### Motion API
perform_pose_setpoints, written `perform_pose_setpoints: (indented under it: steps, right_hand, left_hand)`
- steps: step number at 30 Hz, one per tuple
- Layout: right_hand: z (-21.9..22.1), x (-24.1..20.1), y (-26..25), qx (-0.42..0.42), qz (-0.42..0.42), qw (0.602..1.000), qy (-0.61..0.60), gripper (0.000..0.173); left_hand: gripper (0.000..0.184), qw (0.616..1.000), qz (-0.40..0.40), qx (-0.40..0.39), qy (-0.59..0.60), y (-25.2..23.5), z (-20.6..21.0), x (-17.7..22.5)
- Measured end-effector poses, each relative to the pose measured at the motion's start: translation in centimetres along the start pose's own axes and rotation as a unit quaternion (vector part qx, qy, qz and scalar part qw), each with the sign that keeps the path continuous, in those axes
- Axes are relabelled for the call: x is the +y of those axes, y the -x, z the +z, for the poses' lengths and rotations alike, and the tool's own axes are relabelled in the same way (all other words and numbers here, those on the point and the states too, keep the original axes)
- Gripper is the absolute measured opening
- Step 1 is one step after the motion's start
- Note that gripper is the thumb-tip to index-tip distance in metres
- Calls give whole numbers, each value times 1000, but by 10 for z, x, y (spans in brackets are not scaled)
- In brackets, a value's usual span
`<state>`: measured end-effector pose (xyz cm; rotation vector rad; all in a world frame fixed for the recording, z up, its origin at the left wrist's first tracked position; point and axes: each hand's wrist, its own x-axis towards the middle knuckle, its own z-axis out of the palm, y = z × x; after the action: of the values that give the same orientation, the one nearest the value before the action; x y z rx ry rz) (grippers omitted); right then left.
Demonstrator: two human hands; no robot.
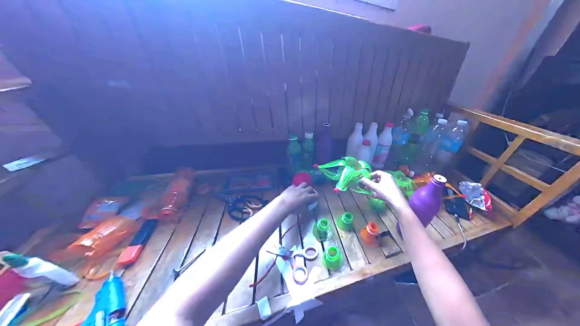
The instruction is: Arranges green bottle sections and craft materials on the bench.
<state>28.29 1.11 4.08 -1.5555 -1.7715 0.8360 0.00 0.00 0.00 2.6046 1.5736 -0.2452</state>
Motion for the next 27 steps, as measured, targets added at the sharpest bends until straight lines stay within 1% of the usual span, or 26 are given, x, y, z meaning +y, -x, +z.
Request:
perform_pose_setpoints:
  steps: [2,6,9,16,23,25,27]
  right_hand:
    - [10,4,-6,-15,3,1000,20,49]
    - [28,17,-15,-19,19,999,30,51]
    - [38,25,-18,-25,33,998,39,51]
    - [48,21,-9,-18,33,997,74,50]
    - [51,28,4,-22,32,996,85,51]
    - [51,29,7,-16,31,996,85,50]
    - [50,30,9,-15,30,996,88,50]
  left_hand:
    - [42,1000,1,18,19,11,4,-7]
    - [42,999,-16,24,25,25,10,-14]
    - [41,999,-10,32,28,30,14,-19]
    - [40,999,-3,37,33,33,17,-17]
    - [36,995,52,78,46,42,24,-29]
    - [33,990,75,107,57,49,19,-34]
    - [32,987,67,139,53,57,7,-40]
